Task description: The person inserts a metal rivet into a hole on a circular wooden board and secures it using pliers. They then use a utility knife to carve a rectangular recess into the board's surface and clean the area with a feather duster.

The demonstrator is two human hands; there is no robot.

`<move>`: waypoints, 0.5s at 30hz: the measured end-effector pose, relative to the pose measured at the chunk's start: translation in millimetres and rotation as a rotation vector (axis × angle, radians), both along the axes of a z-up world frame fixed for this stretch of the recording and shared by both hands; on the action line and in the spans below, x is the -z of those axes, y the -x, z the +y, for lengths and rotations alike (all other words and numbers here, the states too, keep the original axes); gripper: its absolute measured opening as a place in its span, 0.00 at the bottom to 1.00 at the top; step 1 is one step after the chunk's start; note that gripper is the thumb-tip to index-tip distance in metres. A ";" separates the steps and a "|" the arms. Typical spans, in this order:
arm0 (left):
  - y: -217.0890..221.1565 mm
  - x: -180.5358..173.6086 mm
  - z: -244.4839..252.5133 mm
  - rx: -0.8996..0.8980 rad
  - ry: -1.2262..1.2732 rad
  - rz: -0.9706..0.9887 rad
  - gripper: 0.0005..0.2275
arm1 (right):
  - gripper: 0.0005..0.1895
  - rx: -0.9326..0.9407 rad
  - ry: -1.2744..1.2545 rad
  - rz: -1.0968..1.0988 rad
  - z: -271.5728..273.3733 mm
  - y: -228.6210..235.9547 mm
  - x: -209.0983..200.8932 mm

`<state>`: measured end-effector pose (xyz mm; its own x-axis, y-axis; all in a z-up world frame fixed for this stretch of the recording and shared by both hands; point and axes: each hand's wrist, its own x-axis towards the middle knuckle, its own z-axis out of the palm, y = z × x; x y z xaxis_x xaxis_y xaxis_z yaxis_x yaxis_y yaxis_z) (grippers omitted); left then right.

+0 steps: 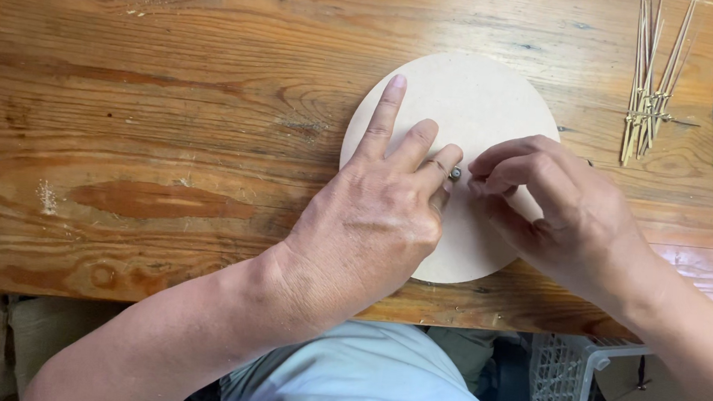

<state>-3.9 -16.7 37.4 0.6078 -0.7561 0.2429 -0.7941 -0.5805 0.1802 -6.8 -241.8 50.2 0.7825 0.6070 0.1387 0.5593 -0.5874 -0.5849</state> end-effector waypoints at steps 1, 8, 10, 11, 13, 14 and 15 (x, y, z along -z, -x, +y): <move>0.0 0.0 0.0 0.000 0.001 -0.001 0.10 | 0.10 0.000 0.001 -0.001 0.9 -0.7 0.7; -0.2 0.4 1.0 0.010 0.029 0.022 0.07 | 0.12 -0.040 0.079 -0.053 4.3 -2.2 2.8; 0.0 1.2 1.6 0.013 0.018 0.025 0.08 | 0.12 -0.024 0.072 -0.029 6.0 -2.3 3.0; -0.3 2.2 1.8 0.012 0.049 0.034 0.08 | 0.12 -0.021 0.060 -0.036 7.9 -3.0 2.2; -0.4 3.5 1.9 0.010 0.081 0.044 0.08 | 0.13 -0.018 0.050 -0.041 9.8 -4.7 1.3; -0.2 3.8 1.9 0.006 0.104 0.059 0.08 | 0.13 -0.016 0.038 -0.016 9.9 -5.6 1.1; -0.1 4.1 2.1 0.002 0.127 0.073 0.08 | 0.13 -0.014 0.027 0.010 10.3 -6.9 1.1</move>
